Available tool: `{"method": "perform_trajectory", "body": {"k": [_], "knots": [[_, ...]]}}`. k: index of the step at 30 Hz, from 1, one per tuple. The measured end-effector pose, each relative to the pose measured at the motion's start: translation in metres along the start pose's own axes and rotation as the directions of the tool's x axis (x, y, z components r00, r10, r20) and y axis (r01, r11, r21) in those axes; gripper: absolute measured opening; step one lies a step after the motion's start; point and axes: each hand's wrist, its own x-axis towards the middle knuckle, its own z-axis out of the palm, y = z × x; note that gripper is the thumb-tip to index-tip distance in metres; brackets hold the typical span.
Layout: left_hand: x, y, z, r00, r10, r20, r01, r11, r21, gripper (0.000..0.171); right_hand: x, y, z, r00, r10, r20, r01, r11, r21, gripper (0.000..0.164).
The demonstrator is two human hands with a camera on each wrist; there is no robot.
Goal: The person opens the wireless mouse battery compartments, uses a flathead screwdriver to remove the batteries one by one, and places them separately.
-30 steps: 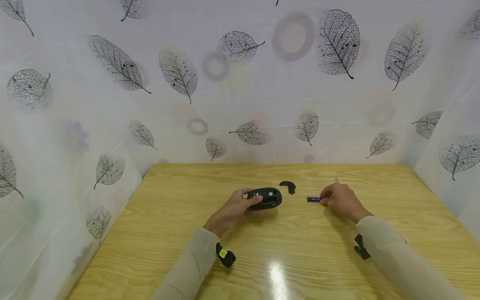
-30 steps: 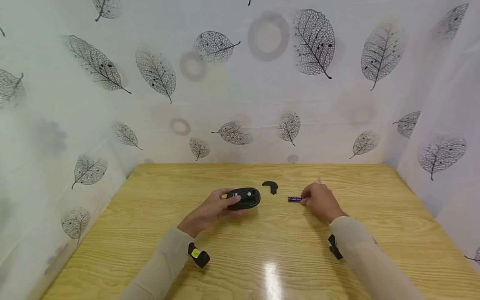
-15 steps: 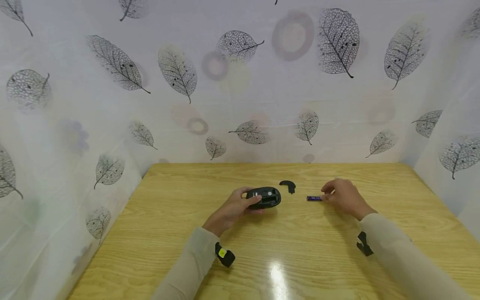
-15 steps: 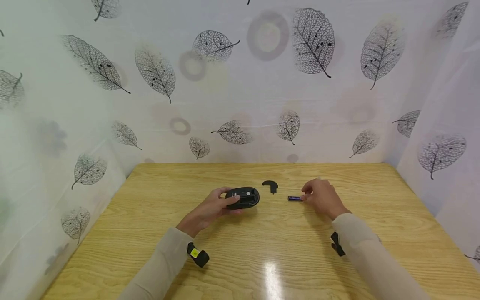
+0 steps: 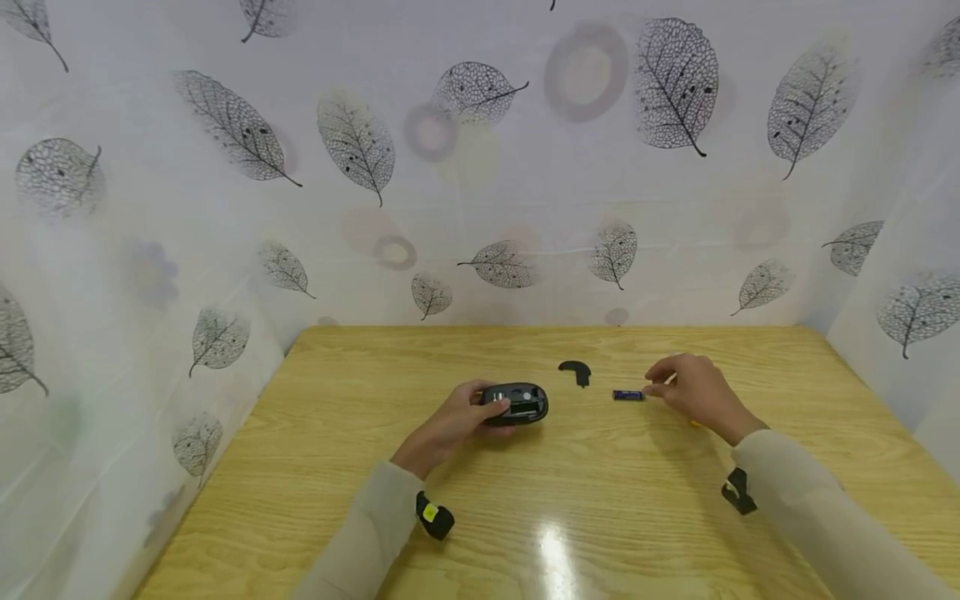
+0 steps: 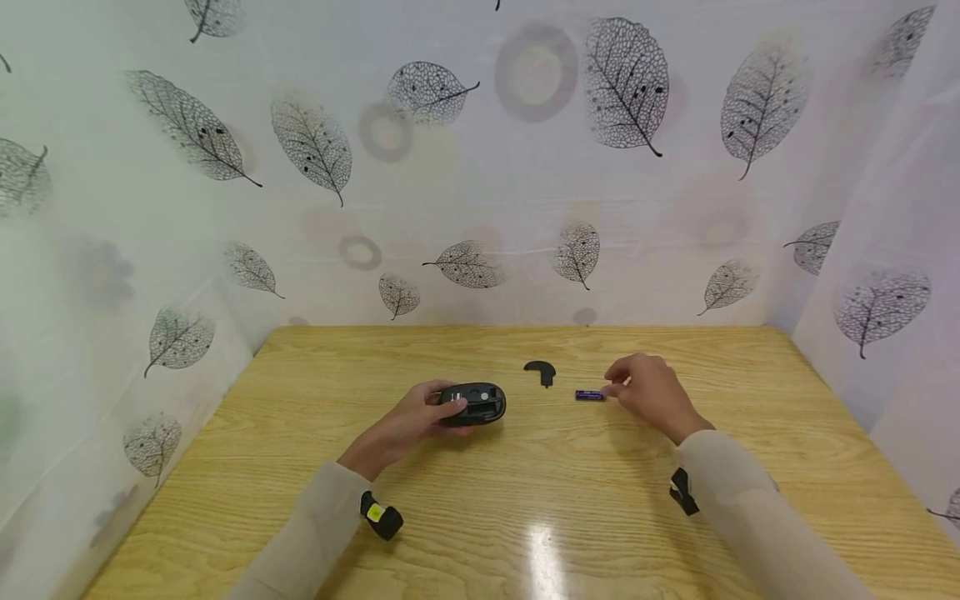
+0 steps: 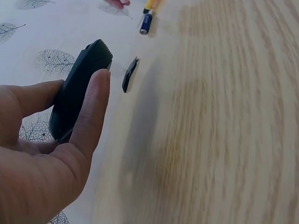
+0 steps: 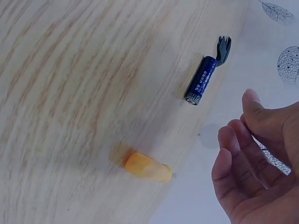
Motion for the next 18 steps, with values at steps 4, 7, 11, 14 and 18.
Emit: {"method": "perform_trajectory", "body": {"k": [4, 7, 11, 14, 18], "knots": [[-0.003, -0.003, -0.004, 1.0, -0.018, -0.023, 0.018, 0.999, 0.03, 0.049, -0.002, -0.001, 0.0, 1.0, -0.001, -0.007, 0.001, 1.0, -0.005, 0.021], [-0.004, -0.005, -0.006, 0.999, -0.032, -0.044, 0.033, 0.999, 0.042, 0.049, -0.002, -0.002, 0.0, 1.0, 0.0, -0.007, 0.0, 1.0, -0.008, 0.022], [-0.006, -0.008, -0.009, 0.996, -0.049, -0.079, 0.054, 0.996, 0.064, 0.053, -0.004, -0.003, 0.0, 1.0, -0.007, -0.01, 0.007, 1.0, -0.013, 0.022], [-0.006, -0.01, -0.011, 0.993, -0.059, -0.098, 0.068, 0.994, 0.084, 0.053, -0.005, -0.002, -0.001, 1.0, -0.015, -0.016, 0.015, 1.0, -0.017, 0.023], [-0.006, -0.012, -0.013, 0.992, -0.068, -0.107, 0.079, 0.991, 0.106, 0.052, -0.006, -0.002, -0.001, 0.999, -0.025, -0.023, 0.025, 0.999, -0.022, 0.023]]}}
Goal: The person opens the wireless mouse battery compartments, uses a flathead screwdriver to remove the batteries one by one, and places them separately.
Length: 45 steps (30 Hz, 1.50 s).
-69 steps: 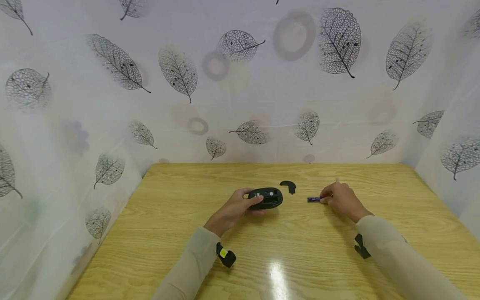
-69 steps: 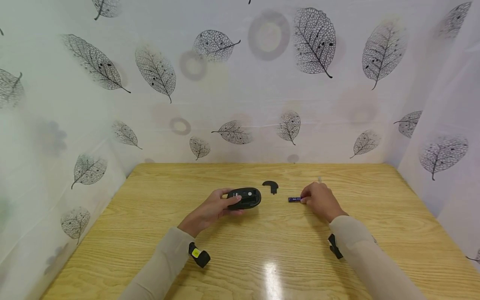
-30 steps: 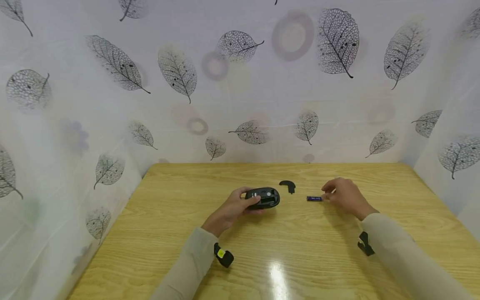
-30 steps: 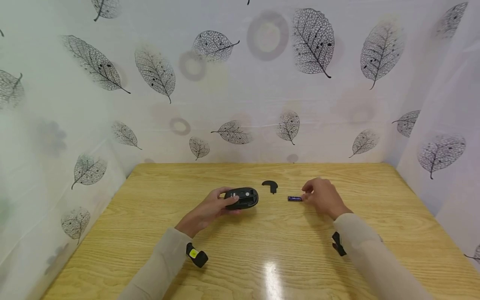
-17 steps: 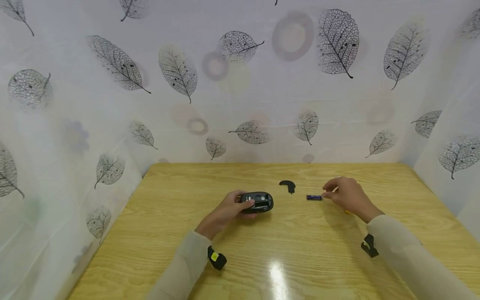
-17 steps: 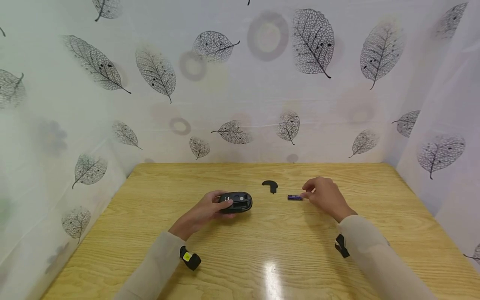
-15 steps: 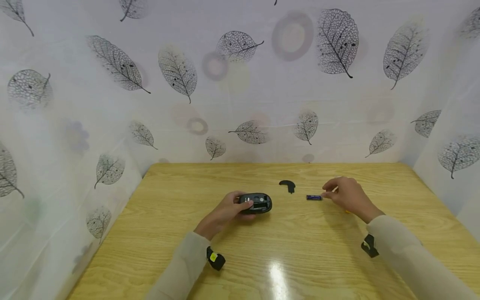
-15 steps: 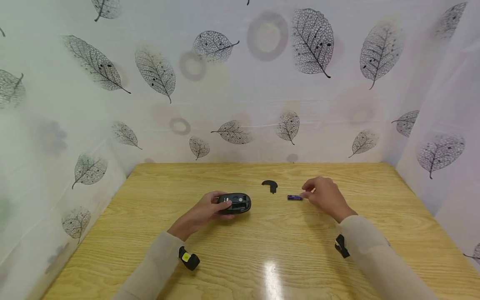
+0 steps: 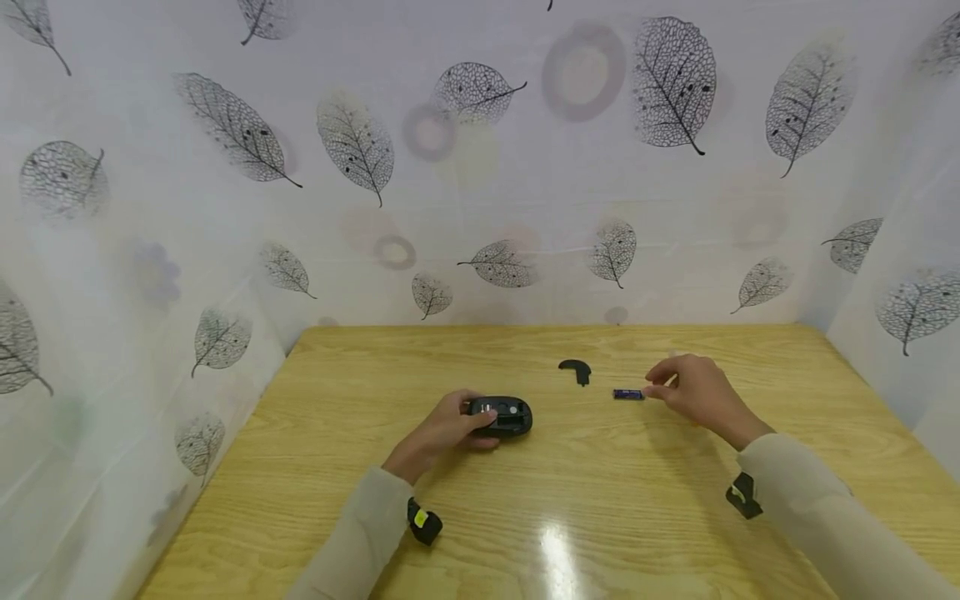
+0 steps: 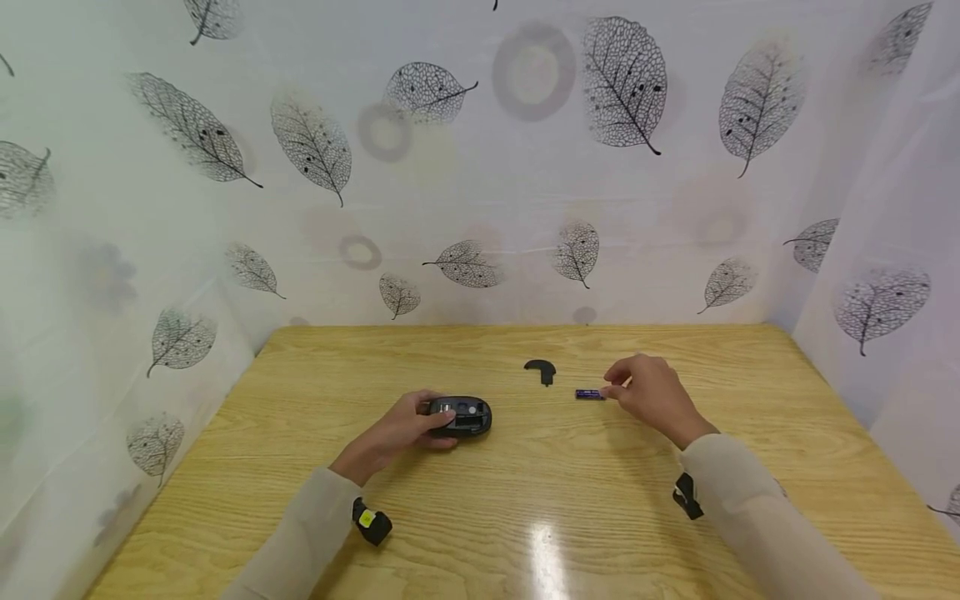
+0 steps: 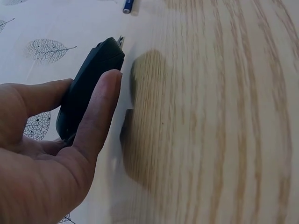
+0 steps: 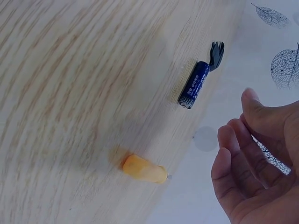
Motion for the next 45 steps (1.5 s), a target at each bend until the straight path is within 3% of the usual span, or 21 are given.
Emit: {"method": "perform_trajectory", "body": {"k": [9, 18, 22, 30, 41, 45], "knots": [[0.0, -0.001, -0.001, 1.0, -0.014, -0.017, 0.015, 0.999, 0.04, 0.053, -0.002, -0.002, -0.001, 1.0, 0.007, 0.003, -0.007, 1.0, -0.003, 0.024], [-0.002, 0.002, -0.004, 0.999, 0.032, -0.037, -0.026, 0.988, 0.15, 0.054, -0.003, 0.001, -0.002, 1.0, 0.007, -0.001, -0.007, 1.0, -0.015, 0.024], [-0.002, 0.001, -0.006, 0.997, 0.058, -0.052, -0.043, 0.969, 0.244, 0.053, -0.004, 0.002, -0.002, 1.0, 0.011, -0.001, -0.011, 1.0, -0.018, 0.024], [-0.003, 0.001, -0.008, 0.989, 0.121, -0.083, -0.075, 0.903, 0.424, 0.05, -0.005, 0.003, -0.001, 1.0, 0.016, -0.001, -0.016, 1.0, 0.0, 0.024], [-0.006, 0.002, -0.009, 0.984, 0.155, -0.092, -0.089, 0.864, 0.496, 0.052, -0.008, 0.002, -0.004, 1.0, 0.01, -0.01, -0.01, 1.0, -0.008, 0.024], [-0.008, 0.003, -0.011, 0.982, 0.162, -0.097, -0.095, 0.869, 0.485, 0.054, -0.01, 0.002, -0.006, 1.0, 0.019, -0.015, -0.019, 1.0, -0.008, 0.024]]}}
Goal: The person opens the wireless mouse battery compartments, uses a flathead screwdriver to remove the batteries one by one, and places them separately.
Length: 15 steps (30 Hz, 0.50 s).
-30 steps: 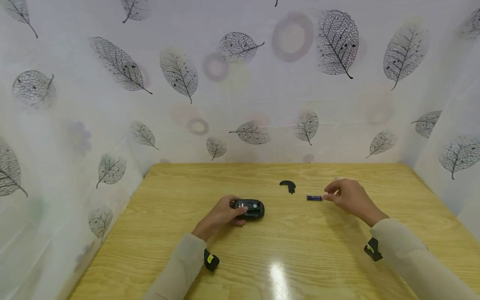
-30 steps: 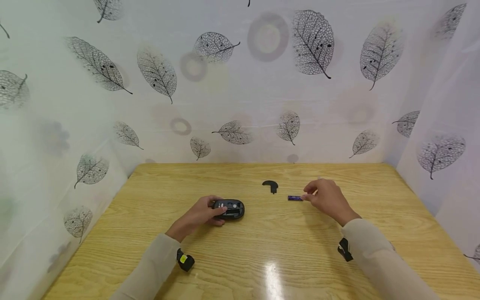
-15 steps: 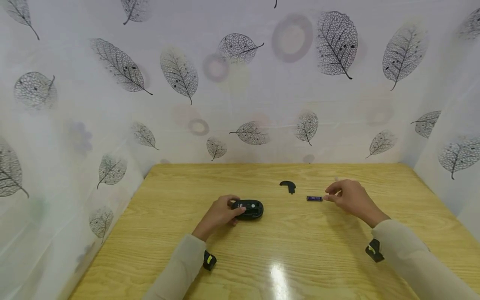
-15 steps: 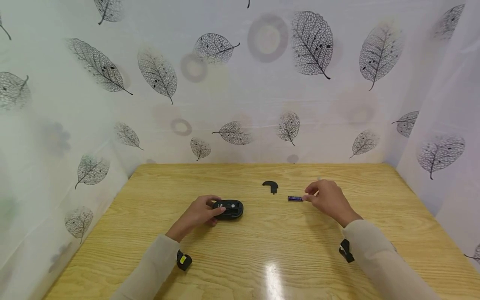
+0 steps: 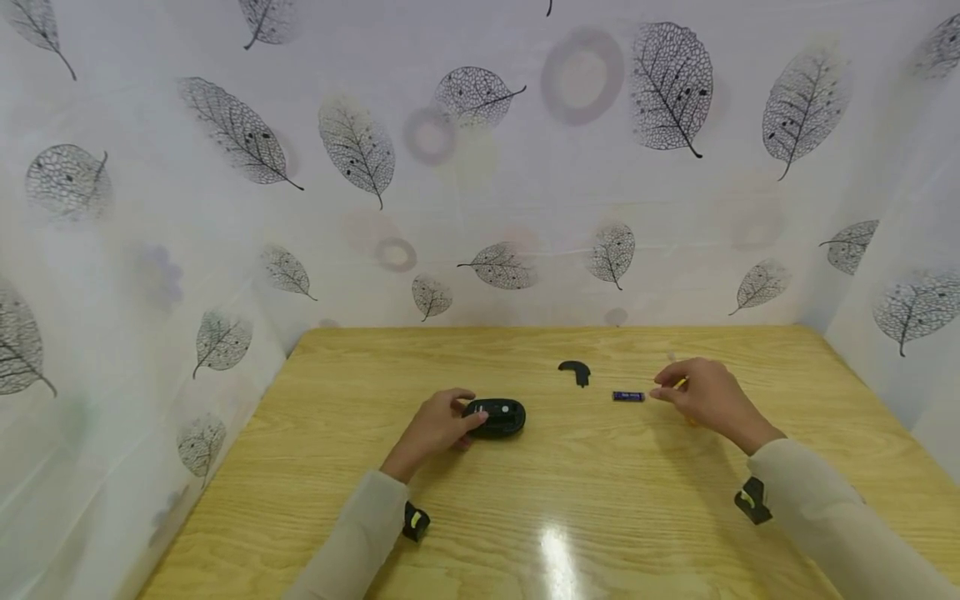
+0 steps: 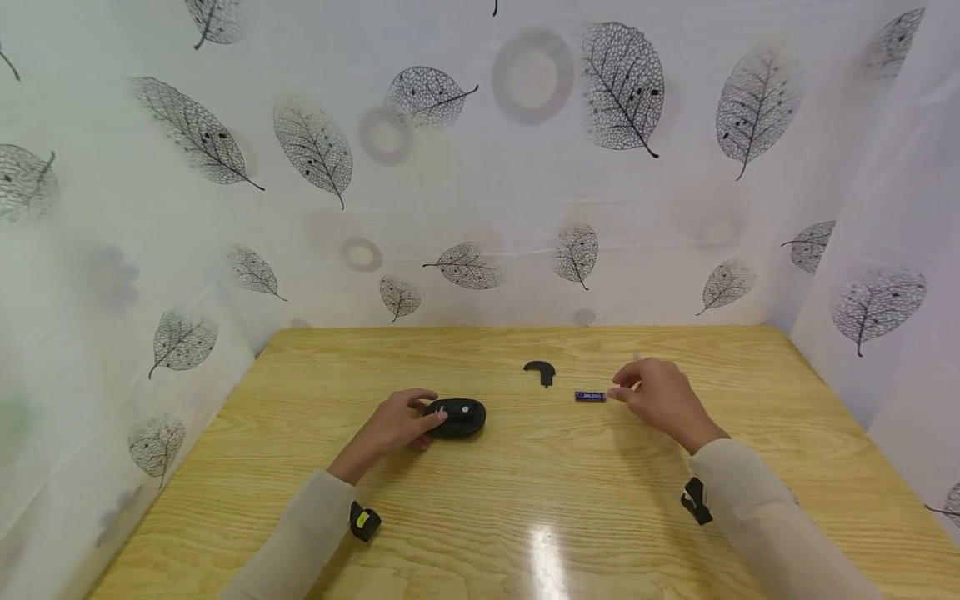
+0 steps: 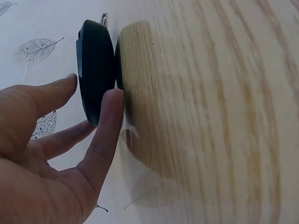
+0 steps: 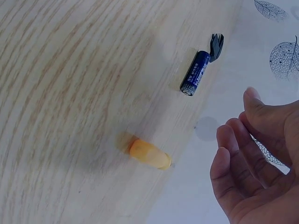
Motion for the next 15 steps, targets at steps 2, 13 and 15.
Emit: {"method": "perform_trajectory", "body": {"k": [2, 13, 15], "knots": [[-0.002, -0.001, -0.002, 1.0, 0.003, -0.011, -0.004, 1.0, -0.012, 0.054, -0.001, 0.0, -0.002, 1.0, 0.004, -0.004, -0.004, 1.0, -0.003, 0.023], [-0.027, -0.005, -0.028, 0.951, 0.151, -0.269, -0.086, 0.967, 0.239, 0.056, -0.01, -0.002, -0.013, 0.988, -0.046, -0.146, 0.039, 0.998, -0.053, 0.029], [-0.032, -0.008, -0.031, 0.936, 0.187, -0.298, -0.089, 0.946, 0.312, 0.058, -0.013, -0.003, -0.013, 0.983, -0.064, -0.172, 0.052, 0.996, -0.076, 0.031]]}}
